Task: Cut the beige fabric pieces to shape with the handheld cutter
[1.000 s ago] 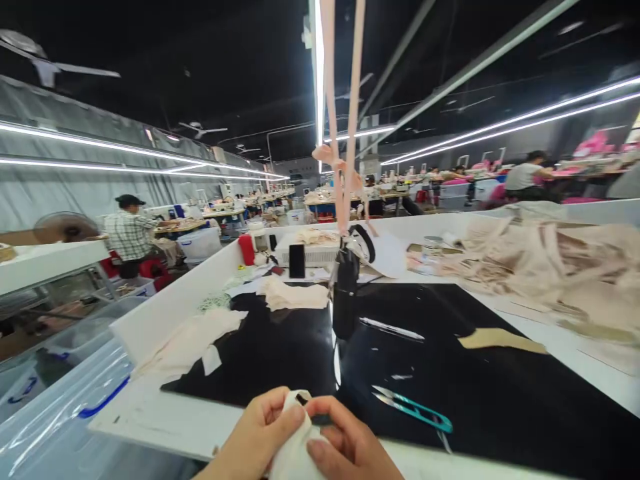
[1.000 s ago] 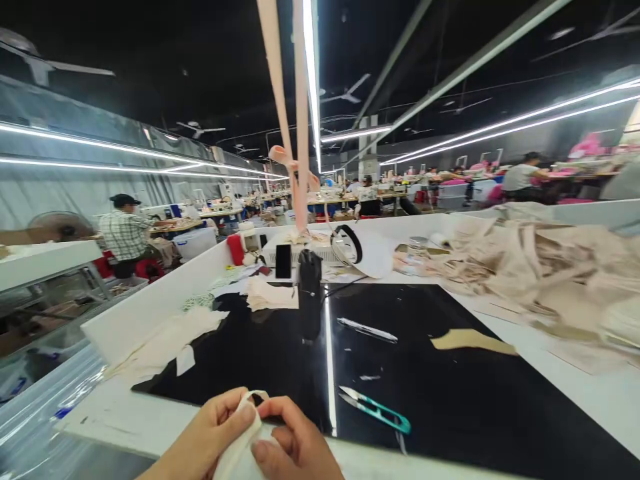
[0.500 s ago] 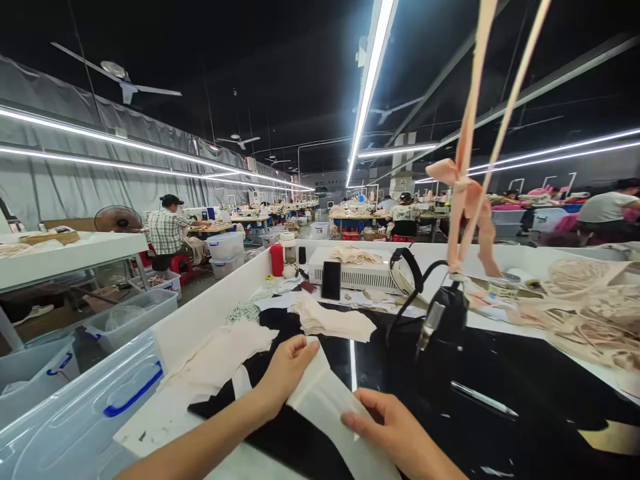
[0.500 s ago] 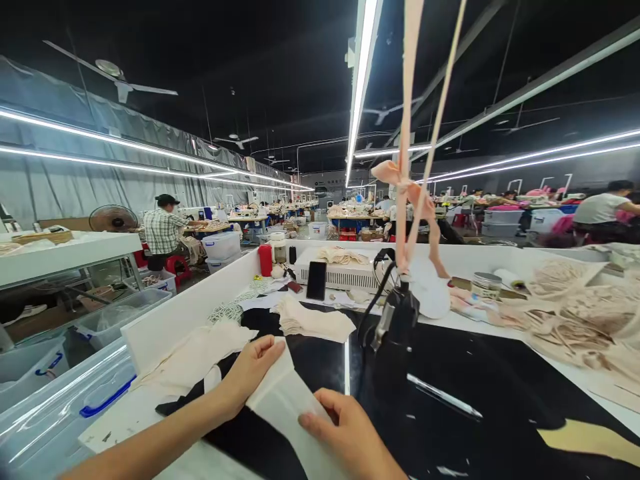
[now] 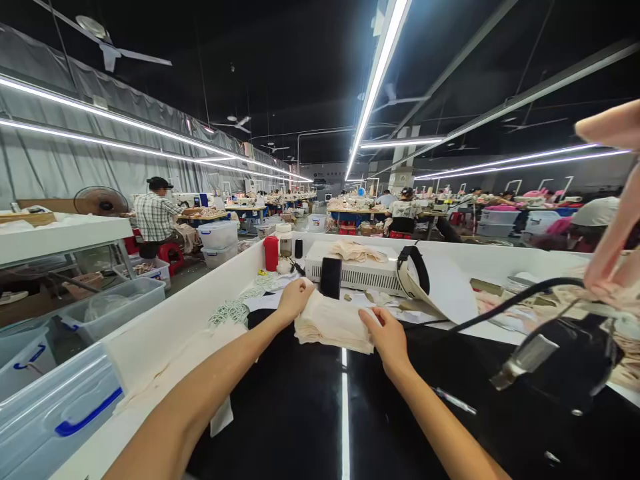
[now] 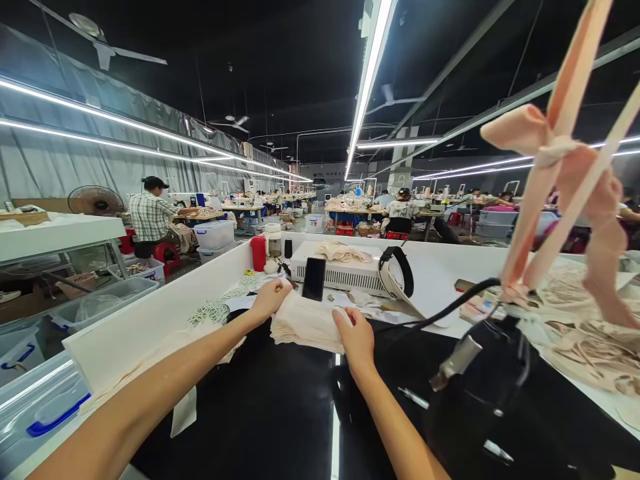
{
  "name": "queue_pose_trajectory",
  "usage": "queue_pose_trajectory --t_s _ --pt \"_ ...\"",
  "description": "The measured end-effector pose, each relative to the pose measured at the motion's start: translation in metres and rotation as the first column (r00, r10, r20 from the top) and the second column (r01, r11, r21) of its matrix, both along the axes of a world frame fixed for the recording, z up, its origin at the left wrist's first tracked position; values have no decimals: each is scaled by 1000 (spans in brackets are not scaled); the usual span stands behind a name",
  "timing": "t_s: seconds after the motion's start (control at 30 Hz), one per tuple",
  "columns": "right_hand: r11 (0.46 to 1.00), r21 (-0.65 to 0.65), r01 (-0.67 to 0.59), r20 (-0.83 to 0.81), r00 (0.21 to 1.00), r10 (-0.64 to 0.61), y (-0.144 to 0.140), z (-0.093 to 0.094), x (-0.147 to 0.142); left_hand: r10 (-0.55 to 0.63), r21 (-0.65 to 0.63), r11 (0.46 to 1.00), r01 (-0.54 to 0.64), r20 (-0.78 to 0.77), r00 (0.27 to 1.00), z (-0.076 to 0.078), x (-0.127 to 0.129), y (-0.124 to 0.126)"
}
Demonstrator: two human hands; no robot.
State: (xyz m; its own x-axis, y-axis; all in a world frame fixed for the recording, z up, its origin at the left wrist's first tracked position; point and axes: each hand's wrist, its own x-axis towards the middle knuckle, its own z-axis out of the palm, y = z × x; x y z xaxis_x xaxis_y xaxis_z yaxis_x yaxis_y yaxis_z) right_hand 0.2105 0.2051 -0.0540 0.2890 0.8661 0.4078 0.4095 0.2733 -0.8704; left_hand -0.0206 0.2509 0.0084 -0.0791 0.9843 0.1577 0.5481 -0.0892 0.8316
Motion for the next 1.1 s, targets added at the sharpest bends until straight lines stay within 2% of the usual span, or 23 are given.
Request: queue_pose_trajectory --t_s 0.17,0.33,0.47,0.57,0.7,0.9,1.0,1.1 --pt "996 -84 21 148 989 -8 28 -12 6 1 -82 997 -8 -88 996 -20 -8 8" --pt "990 -132 43 309 951 0 35 -25 7 -3 -160 987 -16 -121 993 -35 -15 12" --pt "994 -97 55 421 907 -9 29 -29 7 -15 -221 975 -10 -107 994 -39 -16 12" --pt "999 -27 29 457 889 -13 20 -28 6 -26 -261 965 1 -90 996 -35 -20 9" --pt "995 26 -92 430 900 72 -6 -27 -4 -33 -273 962 -4 -133 991 -18 -51 -4" --pt "939 1 -343 329 887 324 -78 -25 -24 -56 -269 962 -44 -354 933 10 -136 -60" --pt "903 -30 -428 293 860 417 -110 -26 -31 -64 -267 961 -72 -468 882 10 -166 -92" --pt "845 -106 -525 258 806 533 -130 -29 -33 -55 -259 960 -102 -534 844 2 -178 -113"
